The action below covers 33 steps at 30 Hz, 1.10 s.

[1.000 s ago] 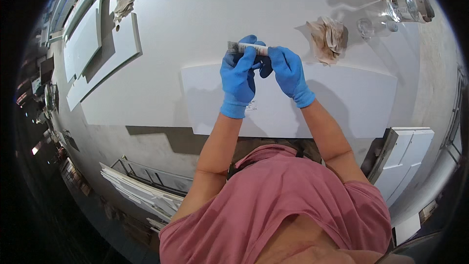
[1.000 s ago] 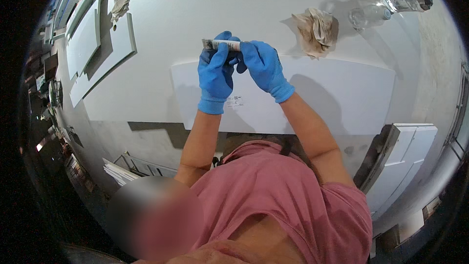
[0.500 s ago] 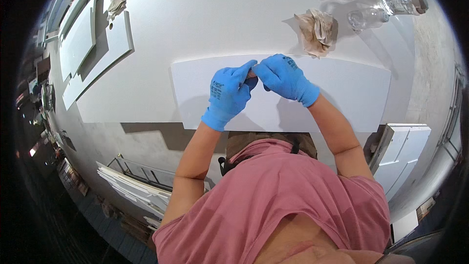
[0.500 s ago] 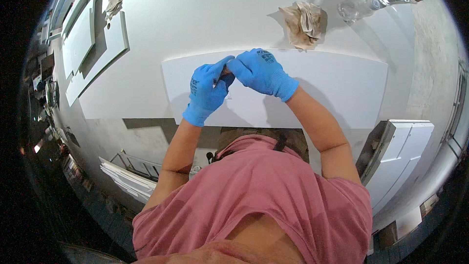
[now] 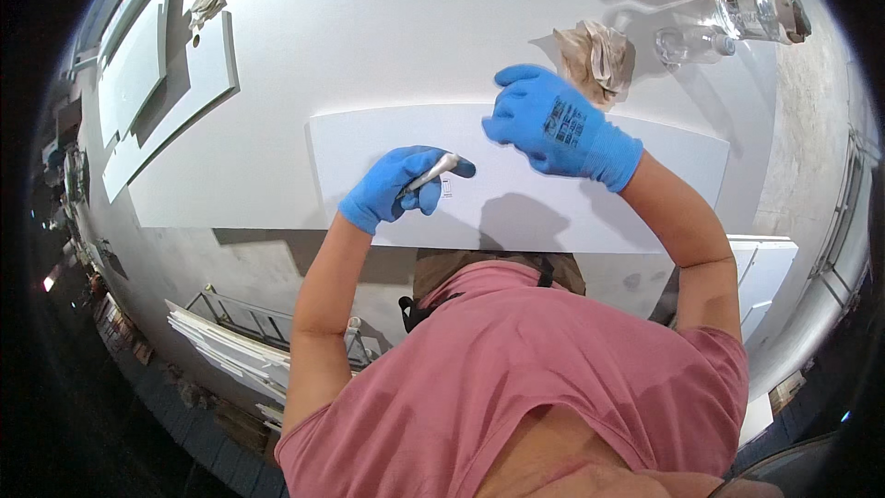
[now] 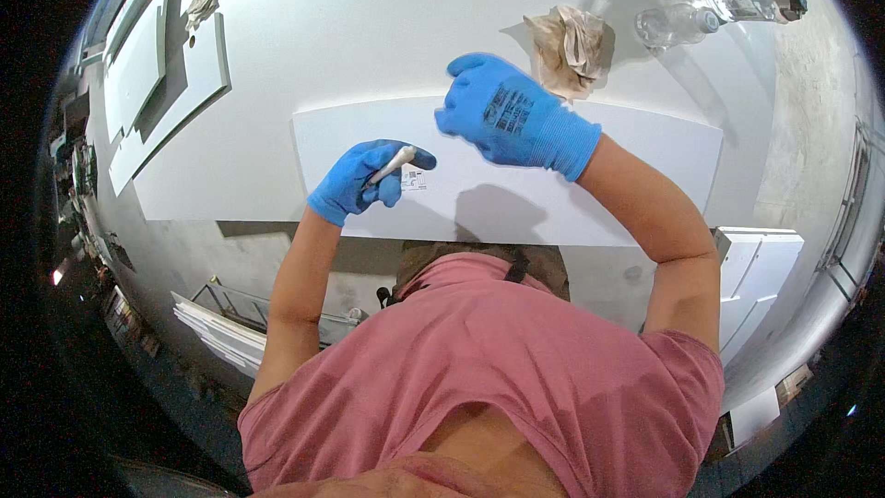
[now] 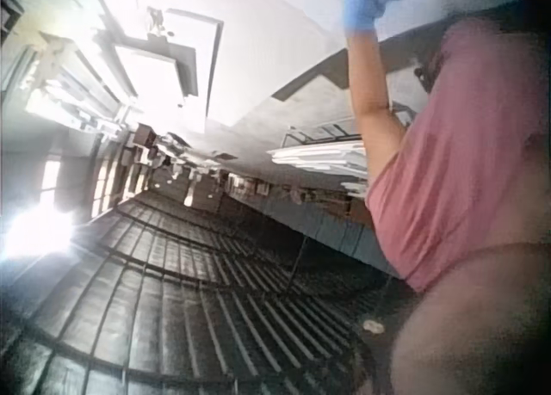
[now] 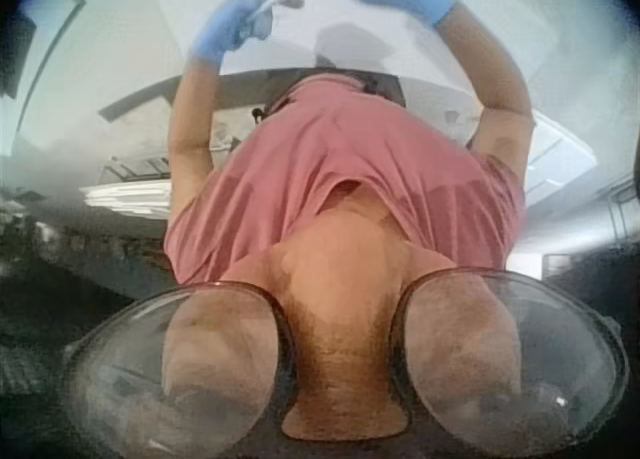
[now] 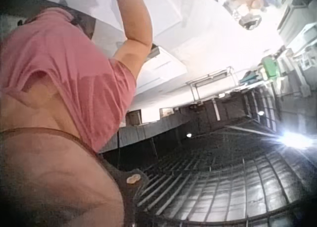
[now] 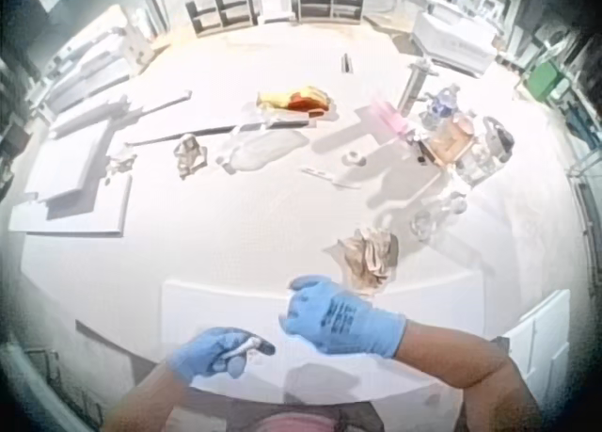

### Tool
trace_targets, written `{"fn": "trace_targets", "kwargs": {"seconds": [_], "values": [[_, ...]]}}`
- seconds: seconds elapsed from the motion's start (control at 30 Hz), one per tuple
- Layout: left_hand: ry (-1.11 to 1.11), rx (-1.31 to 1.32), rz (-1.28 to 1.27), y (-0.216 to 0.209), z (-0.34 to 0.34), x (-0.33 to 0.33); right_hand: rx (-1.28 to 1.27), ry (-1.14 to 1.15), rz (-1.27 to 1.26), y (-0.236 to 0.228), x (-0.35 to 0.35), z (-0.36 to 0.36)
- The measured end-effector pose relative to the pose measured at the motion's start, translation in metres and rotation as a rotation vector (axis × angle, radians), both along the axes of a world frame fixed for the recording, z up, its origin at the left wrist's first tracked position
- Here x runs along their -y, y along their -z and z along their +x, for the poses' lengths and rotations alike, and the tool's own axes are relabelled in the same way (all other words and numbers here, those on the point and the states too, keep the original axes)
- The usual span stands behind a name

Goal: The person applies a white adhesive from a tube onto a large white panel using a plastic spreader, then wipes the surface with a cloth. The panel is flipped to reveal printed text on the reverse side, which is also wiped clean.

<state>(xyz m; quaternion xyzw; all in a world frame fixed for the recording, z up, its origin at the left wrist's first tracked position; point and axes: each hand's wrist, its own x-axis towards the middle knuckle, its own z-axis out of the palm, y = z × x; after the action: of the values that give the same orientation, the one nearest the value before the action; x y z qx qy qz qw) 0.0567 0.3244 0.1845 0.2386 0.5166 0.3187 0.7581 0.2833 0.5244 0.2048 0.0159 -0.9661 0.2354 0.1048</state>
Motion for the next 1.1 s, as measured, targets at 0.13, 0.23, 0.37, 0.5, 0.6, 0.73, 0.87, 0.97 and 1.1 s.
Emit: {"fn": "trace_targets", "kwargs": {"seconds": [0.13,0.23,0.37,0.5,0.6,0.73,0.87,0.97,1.1], "values": [[-0.168,0.049,-0.018,0.000,-0.002,0.001,0.330,0.402,0.324,0.056,-0.048,-0.006],[-0.238,0.101,-0.020,0.003,0.003,-0.008,0.299,0.612,0.457,0.109,-0.099,-0.027],[-0.292,0.097,-0.063,0.013,0.013,-0.008,0.385,0.723,0.482,0.131,-0.120,-0.060],[-0.343,0.037,-0.027,0.012,0.021,-0.004,0.390,0.849,0.348,0.125,-0.157,-0.055],[-0.391,0.020,-0.003,0.002,0.025,-0.010,0.513,0.932,0.353,0.129,-0.194,-0.039],[-0.480,0.029,0.042,-0.009,0.036,-0.017,0.470,1.048,0.405,0.145,-0.215,-0.045],[-0.392,0.024,0.110,-0.008,0.036,-0.019,0.697,1.001,0.269,0.162,-0.228,-0.052],[-0.461,-0.030,0.084,-0.009,0.044,-0.020,0.748,0.960,0.188,0.156,-0.229,-0.059],[-0.440,-0.109,-0.024,-0.010,0.042,-0.022,0.833,1.089,0.145,0.140,-0.227,-0.064]]}}
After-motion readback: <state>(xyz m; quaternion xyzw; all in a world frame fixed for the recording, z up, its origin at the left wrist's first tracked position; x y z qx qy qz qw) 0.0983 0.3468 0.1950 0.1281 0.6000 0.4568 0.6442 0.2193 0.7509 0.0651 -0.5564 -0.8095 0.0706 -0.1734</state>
